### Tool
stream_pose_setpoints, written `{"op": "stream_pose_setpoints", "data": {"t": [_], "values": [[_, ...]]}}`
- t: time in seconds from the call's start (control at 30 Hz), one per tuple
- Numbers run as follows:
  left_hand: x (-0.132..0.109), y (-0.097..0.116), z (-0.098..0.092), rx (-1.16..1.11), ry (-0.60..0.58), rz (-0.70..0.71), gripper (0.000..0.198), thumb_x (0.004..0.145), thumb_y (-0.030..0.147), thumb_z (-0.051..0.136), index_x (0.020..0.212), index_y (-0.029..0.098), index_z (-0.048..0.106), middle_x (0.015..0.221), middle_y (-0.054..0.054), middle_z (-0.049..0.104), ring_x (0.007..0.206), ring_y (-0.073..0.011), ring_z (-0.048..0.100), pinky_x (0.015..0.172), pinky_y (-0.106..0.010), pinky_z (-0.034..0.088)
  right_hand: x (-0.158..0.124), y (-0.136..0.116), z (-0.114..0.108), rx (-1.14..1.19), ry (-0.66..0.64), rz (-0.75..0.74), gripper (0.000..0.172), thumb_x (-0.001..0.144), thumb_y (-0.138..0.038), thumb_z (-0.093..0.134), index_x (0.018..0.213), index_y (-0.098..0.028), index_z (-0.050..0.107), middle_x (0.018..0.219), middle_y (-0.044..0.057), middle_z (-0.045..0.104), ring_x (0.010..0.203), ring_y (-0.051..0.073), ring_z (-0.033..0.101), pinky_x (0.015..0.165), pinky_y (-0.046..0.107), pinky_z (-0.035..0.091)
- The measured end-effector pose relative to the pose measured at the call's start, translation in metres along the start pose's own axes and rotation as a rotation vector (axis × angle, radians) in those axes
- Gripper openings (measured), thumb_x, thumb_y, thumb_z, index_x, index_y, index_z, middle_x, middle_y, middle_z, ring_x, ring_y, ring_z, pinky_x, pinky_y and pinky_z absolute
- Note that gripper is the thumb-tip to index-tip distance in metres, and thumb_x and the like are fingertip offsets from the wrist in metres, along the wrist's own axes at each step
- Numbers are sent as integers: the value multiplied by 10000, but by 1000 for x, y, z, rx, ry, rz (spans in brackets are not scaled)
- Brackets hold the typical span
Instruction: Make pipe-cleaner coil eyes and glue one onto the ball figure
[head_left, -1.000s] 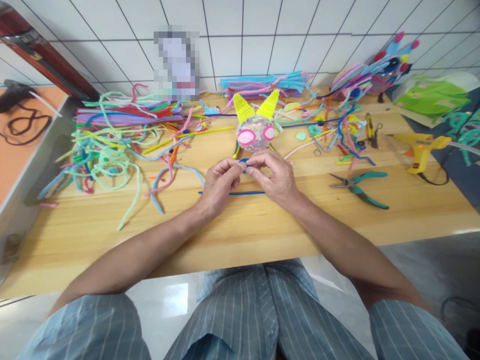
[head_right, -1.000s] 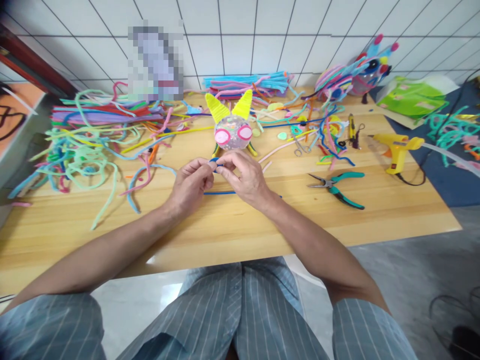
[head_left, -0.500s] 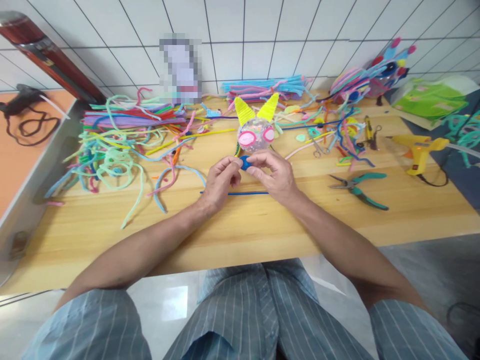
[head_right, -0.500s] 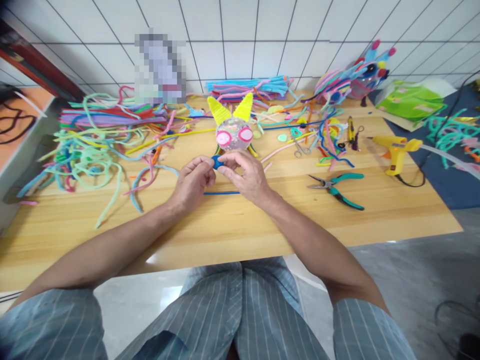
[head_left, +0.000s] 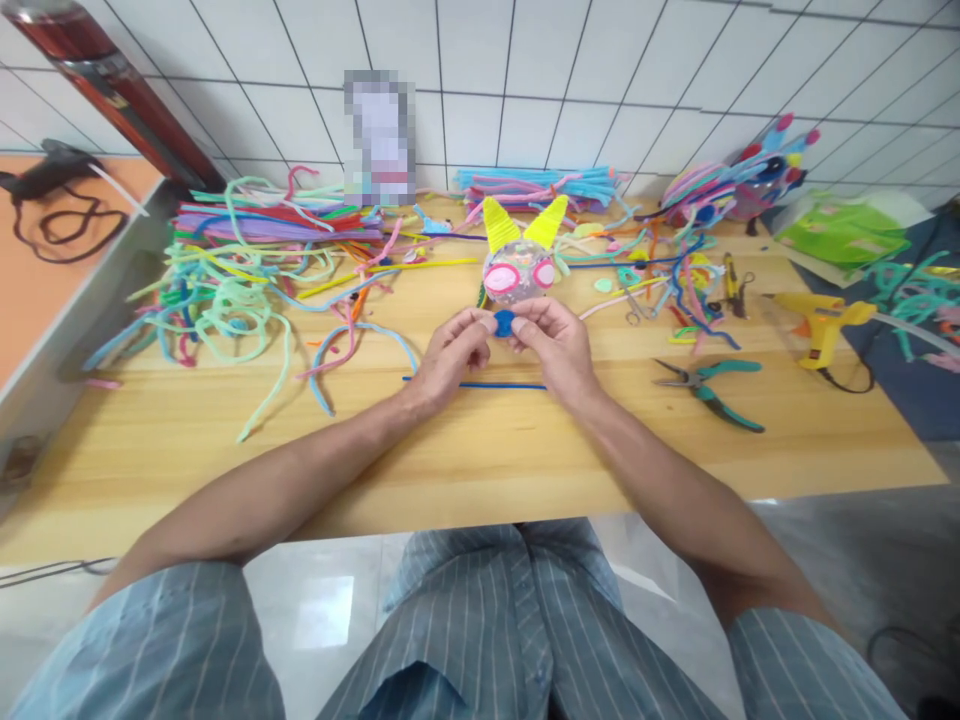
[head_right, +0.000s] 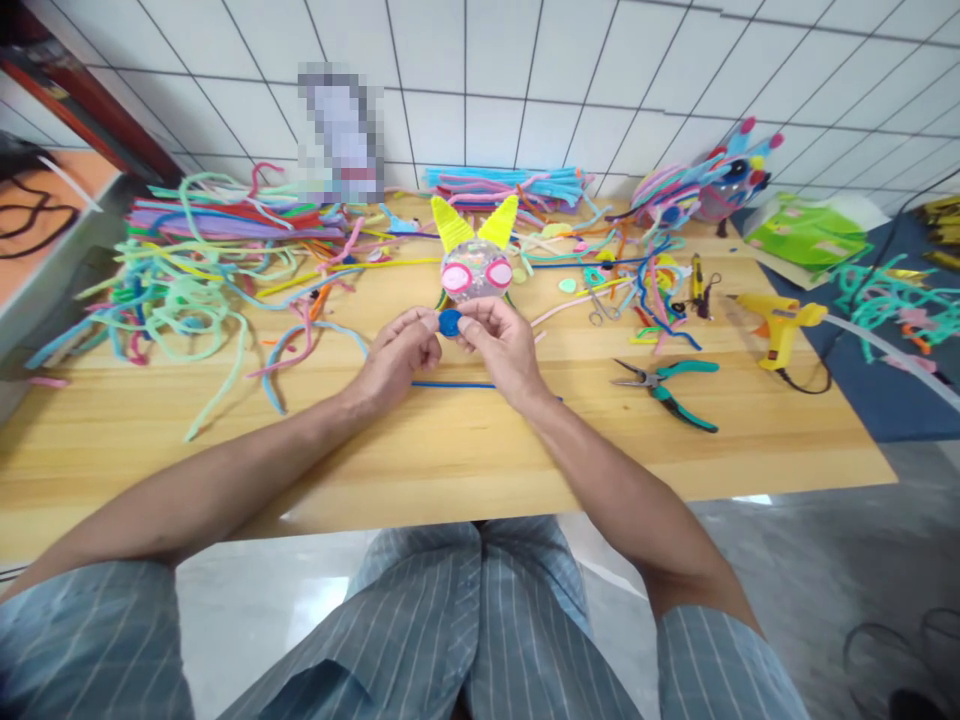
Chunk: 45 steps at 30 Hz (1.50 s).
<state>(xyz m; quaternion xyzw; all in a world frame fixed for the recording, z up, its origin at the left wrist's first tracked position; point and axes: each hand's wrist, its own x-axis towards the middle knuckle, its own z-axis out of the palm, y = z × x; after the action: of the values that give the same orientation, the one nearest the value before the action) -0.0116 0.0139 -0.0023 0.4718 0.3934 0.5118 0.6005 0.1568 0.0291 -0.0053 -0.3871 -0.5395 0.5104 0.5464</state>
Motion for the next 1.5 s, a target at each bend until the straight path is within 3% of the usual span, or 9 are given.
{"op": "stream_pose_setpoints", "data": {"t": [0.17,0.53,0.73,0.93,1.03,1.13,1.27,1.4,1.5], "values": [[2,0,1,-14,-38,14,374,742,453,886,907,183,688,631,52,583,522,-76,458,515,-211,375,0,2,2,104,37,38,297,793,-409,858,956,-241,675,751,-44,700,627,105,629,593,235,543],[8,3,-3,-96,-135,-11,432,747,528,901,826,163,684,627,34,619,508,-64,456,500,-205,350,-4,0,1,23,0,-30,344,792,-485,872,943,-240,683,785,-34,718,638,106,636,639,254,556],[11,-3,-9,-73,-110,-52,380,753,475,903,823,166,694,626,35,625,500,-65,451,480,-208,328,-5,-2,-1,-70,-33,-28,317,811,-470,850,938,-240,672,759,-33,702,670,126,655,672,275,568],[9,-2,-4,-106,-61,-74,398,755,505,870,918,181,706,770,17,694,503,-62,486,484,-215,364,-5,-5,3,-3,70,10,368,806,-456,844,1039,-243,655,860,-21,733,689,115,650,668,261,563],[8,1,-2,-62,-45,-78,409,688,482,906,863,182,690,654,42,622,491,-70,463,478,-216,343,-5,-5,3,0,43,35,370,807,-445,831,1062,-244,653,870,-19,738,696,117,651,669,262,562],[8,3,-2,-49,-29,-78,363,716,486,862,792,185,674,572,48,568,478,-77,445,484,-221,332,-3,-12,0,-96,13,56,326,823,-402,801,1073,-240,668,927,3,754,779,143,684,689,276,564],[8,5,-4,-31,-21,-74,292,748,441,797,744,188,651,524,51,526,474,-83,431,491,-222,309,0,-33,-8,-383,-5,-75,257,841,-275,737,1093,-237,710,1108,40,761,934,172,704,780,308,566],[7,6,-5,-14,-42,-59,314,750,448,784,721,197,597,541,49,525,490,-90,429,505,-230,322,2,-46,-12,-681,-173,-229,201,855,-210,703,1045,-246,757,1036,45,741,890,188,680,754,326,556],[6,6,-4,21,-73,-25,325,770,467,779,748,192,607,580,45,541,527,-95,451,534,-234,354,1,-43,-14,-759,-207,-304,172,846,-198,719,1004,-250,761,953,39,727,856,196,671,730,332,550]]}}
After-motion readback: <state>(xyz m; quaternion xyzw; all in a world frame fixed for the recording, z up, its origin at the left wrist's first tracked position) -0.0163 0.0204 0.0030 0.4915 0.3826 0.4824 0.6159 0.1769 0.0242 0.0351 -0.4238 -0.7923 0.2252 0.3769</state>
